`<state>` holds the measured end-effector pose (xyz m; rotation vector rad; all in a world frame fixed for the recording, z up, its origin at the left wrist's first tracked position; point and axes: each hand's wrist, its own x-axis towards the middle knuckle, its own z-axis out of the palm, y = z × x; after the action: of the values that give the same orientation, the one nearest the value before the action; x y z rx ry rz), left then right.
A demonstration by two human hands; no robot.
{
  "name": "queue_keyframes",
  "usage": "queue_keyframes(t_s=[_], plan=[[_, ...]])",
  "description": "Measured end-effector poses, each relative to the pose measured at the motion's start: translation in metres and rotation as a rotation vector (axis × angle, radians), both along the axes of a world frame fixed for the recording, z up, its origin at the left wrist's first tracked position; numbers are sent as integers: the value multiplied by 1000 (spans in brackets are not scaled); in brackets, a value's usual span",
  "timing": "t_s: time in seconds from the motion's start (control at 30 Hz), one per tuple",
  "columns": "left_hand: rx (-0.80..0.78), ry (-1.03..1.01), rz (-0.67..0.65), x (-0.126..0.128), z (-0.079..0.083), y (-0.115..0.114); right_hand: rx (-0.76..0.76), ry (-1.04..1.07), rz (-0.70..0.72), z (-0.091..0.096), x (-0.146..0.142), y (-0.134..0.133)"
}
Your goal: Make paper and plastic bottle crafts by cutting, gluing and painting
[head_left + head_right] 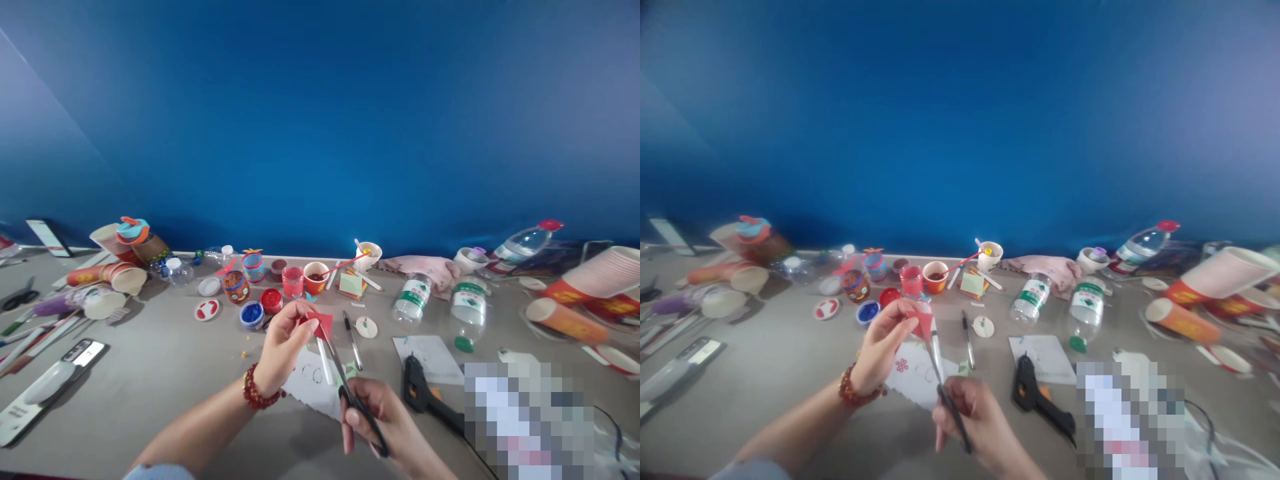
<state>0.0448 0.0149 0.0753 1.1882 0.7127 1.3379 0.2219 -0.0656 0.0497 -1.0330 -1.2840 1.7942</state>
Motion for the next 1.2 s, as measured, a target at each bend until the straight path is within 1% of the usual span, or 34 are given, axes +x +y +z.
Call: queue_keyframes(t_s=[0.1, 0.23, 0.3, 0.43, 0.57, 0.77, 1.0, 1.2], plan=[[-7, -31, 2, 0, 1, 0, 9, 6, 3, -5, 2, 0], [-40, -86, -30, 1, -1, 0, 22, 0, 8, -11, 5, 1], [-52, -100, -43, 1, -2, 0, 27, -9, 14, -9, 5, 0], [-46, -85, -51, 0, -4, 0, 18, -17, 46, 1, 6, 0], [-29, -57, -52, 0, -4, 0, 20, -30, 31, 8, 10, 0], [31, 35, -15, -2, -2, -1, 4, -71, 32, 5, 12, 1], [2, 20, -40, -1, -2, -1, 0, -106, 43, -1, 13, 1], [10, 13, -49, -1, -1, -1, 12, -88, 34, 1, 12, 3]])
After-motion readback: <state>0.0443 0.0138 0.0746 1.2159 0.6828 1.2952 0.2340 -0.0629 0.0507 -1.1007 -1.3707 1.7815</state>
